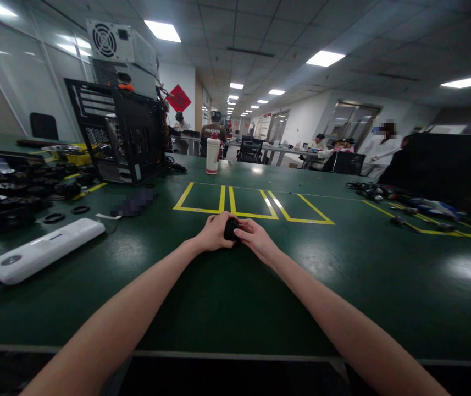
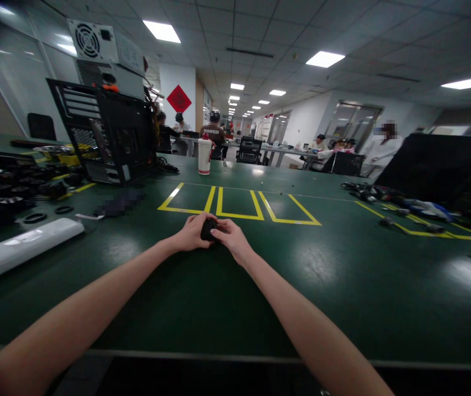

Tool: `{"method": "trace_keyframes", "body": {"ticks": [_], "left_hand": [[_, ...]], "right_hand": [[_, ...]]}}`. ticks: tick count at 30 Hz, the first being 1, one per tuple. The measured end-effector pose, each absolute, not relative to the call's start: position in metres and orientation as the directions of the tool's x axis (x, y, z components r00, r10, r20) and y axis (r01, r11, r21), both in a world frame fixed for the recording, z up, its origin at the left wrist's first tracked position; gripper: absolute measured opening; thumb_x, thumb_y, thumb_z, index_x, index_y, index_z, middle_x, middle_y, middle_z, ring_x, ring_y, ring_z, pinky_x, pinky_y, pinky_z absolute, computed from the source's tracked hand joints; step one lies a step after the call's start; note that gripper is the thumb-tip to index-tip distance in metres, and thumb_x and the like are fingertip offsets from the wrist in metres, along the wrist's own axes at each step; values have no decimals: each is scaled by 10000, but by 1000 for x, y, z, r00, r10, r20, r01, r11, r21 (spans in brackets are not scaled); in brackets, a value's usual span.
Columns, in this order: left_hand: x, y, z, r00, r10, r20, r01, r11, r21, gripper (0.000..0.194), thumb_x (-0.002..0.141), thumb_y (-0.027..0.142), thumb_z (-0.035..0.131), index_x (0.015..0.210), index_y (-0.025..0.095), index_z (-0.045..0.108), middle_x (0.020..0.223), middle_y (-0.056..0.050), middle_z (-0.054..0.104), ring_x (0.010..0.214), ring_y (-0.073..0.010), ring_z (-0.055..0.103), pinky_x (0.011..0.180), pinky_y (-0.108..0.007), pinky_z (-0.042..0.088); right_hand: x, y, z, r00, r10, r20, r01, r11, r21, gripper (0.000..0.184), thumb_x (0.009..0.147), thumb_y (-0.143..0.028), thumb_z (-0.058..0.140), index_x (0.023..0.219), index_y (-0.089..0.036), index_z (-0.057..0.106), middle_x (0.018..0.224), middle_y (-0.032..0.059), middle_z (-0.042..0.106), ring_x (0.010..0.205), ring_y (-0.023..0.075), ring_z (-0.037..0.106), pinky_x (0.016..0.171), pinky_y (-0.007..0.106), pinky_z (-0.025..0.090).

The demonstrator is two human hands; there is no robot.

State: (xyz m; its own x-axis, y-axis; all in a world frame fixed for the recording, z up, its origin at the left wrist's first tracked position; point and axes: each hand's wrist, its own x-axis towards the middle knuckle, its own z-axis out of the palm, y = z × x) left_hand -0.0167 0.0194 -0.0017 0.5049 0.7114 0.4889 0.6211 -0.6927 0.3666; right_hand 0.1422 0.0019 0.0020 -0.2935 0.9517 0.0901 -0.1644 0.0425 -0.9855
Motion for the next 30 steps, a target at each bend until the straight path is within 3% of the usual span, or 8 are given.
{"method": "trace_keyframes", "body": {"ticks": [3, 9, 17, 23, 30], "left_hand": [[-17, 18, 0, 501, 720, 480, 623, -686, 377, 571, 585, 291, 620, 1081, 227, 345, 1045, -23, 473, 1021, -221, 458, 944, -400, 246], [-16, 17, 1, 501, 717, 484, 615, -689, 385, 569, 587, 285, 621, 1081, 229, 345, 1050, -24, 473, 1032, -221, 452, 948, -398, 241], [-17, 15, 3, 514, 716, 472, 618, -691, 375, 581, 596, 303, 612, 1101, 214, 339, 1056, -41, 471, 1039, -230, 447, 951, -406, 242], [-17, 16, 2, 499, 726, 474, 623, -680, 385, 570, 579, 284, 617, 1078, 225, 349, 1049, -25, 474, 1021, -226, 458, 940, -402, 250], [-15, 15, 3, 503, 722, 476, 615, -686, 390, 570, 581, 279, 615, 1082, 228, 348, 1053, -28, 476, 1034, -230, 452, 942, -400, 244]], "right_hand": [[144, -2, 2, -304, 949, 91, -160, 43, -986, 382, 580, -235, 690, 923, -214, 523, 894, 19, 584, 900, 156, 545, 836, 348, 411], [137, -4, 6, -221, 972, 79, -189, 36, -981, 254, 635, -305, 644, 834, -194, 532, 783, 11, 589, 806, 147, 558, 794, 347, 435], [140, 7, 1, -256, 966, 29, -165, -14, -986, 293, 629, -277, 654, 881, -158, 563, 911, 51, 588, 894, 169, 544, 845, 354, 414], [144, 0, -1, -313, 942, 121, -174, 68, -982, 350, 593, -219, 676, 908, -217, 524, 1022, 21, 559, 980, 157, 508, 848, 332, 409], [137, 0, 0, -217, 969, 121, -180, 82, -980, 272, 643, -359, 624, 837, -191, 534, 829, 12, 595, 861, 149, 540, 794, 323, 423]]}}
